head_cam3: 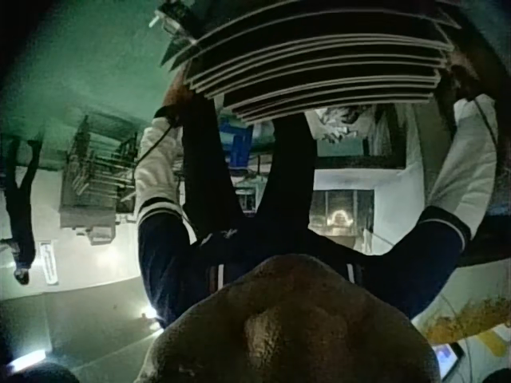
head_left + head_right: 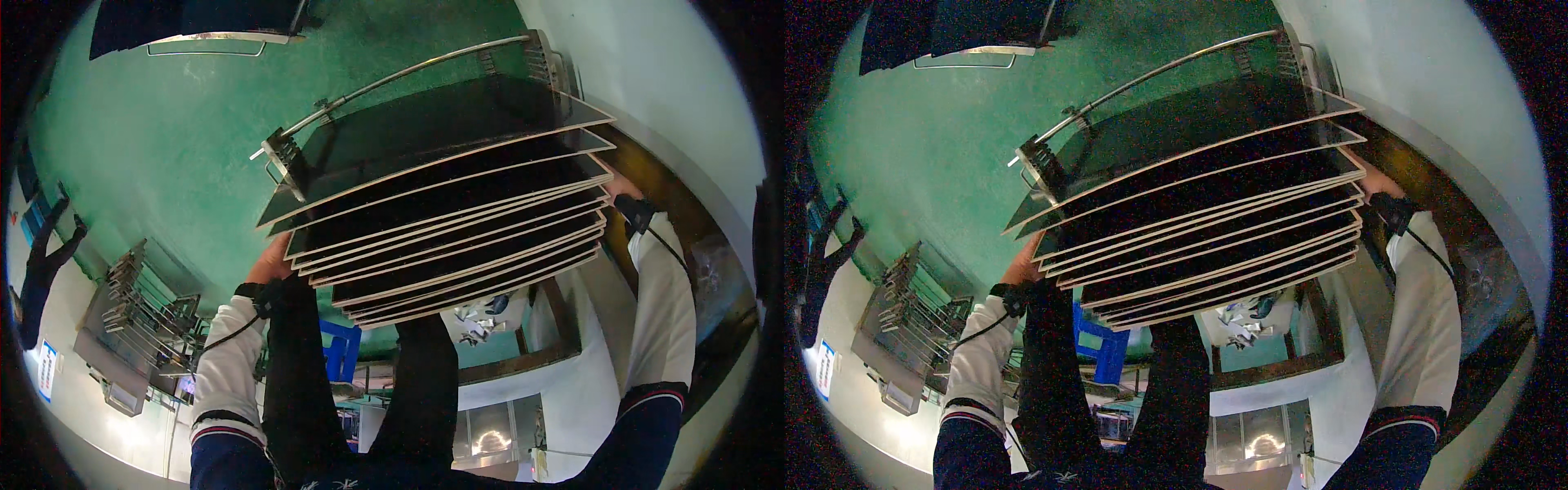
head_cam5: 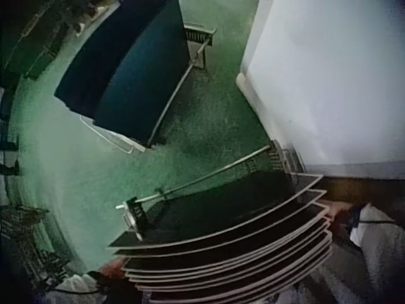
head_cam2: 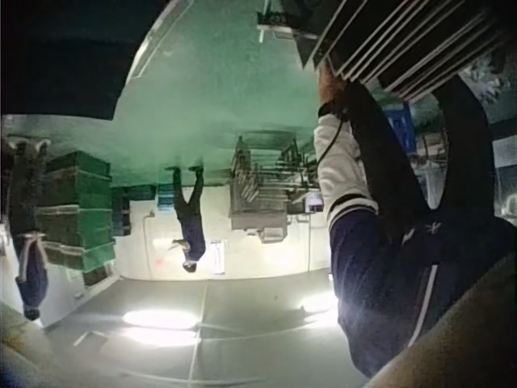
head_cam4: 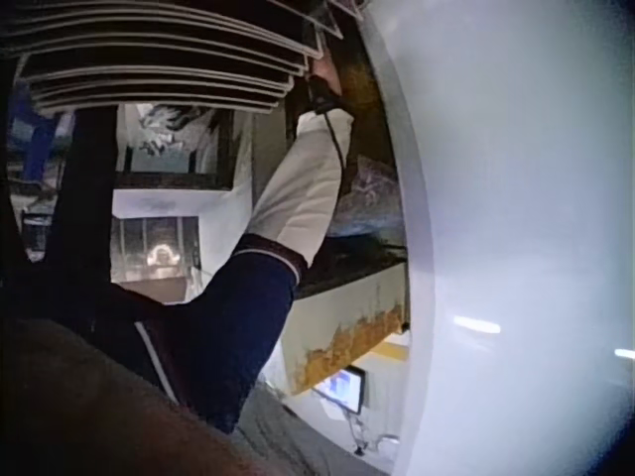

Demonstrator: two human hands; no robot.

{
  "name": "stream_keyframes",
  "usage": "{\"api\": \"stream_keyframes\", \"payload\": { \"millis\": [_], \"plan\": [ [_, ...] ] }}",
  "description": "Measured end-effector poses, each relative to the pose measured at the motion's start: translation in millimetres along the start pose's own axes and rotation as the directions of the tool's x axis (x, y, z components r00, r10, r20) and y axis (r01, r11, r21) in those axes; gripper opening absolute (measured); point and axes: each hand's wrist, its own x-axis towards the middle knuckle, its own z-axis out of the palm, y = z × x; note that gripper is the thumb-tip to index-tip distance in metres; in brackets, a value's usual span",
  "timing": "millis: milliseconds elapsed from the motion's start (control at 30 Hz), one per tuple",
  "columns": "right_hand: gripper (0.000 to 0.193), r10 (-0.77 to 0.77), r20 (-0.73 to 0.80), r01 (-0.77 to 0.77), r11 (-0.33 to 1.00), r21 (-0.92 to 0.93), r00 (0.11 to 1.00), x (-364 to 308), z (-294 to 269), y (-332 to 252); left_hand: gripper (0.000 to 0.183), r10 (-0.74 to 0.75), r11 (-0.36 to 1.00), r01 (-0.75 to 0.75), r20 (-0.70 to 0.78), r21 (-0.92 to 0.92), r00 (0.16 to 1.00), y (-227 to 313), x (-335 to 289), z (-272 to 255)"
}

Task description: Transferring glass or metal panels from a rack to a processing machine for inspection or treatment.

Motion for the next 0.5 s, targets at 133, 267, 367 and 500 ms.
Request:
{"api": "stream_keyframes", "payload": {
  "millis": [133, 267, 367, 500],
  "plan": [
    [0.067, 0.029, -0.023, -0.029, 1.0, -0.007, 0.999, -9.2, 12.1, 10.6, 0.079, 0.041, 0.997, -0.044, 0.045, 0.056, 0.998, -26.8, -0.2, -1.5],
    [0.063, 0.047, -0.054, -0.047, 0.999, -0.005, 0.997, -26.1, 33.2, 23.7, 0.09, -0.134, 0.923, 0.175, 0.14, -0.342, 0.981, -46.9, -8.0, 2.6],
    [0.06, 0.094, -0.092, -0.094, 0.996, 0.008, 0.991, -61.1, 54.8, 40.8, 0.087, -0.465, -0.034, 0.368, 0.34, -0.929, 0.817, 13.9, 8.6, -4.1],
    [0.056, 0.12, -0.123, -0.115, 0.992, 0.054, 0.985, -104.1, 86.0, 58.5, 0.057, -0.522, 0.592, 0.394, 0.037, -0.703, 0.852, 125.3, -20.3, -15.7]
  ]
}}
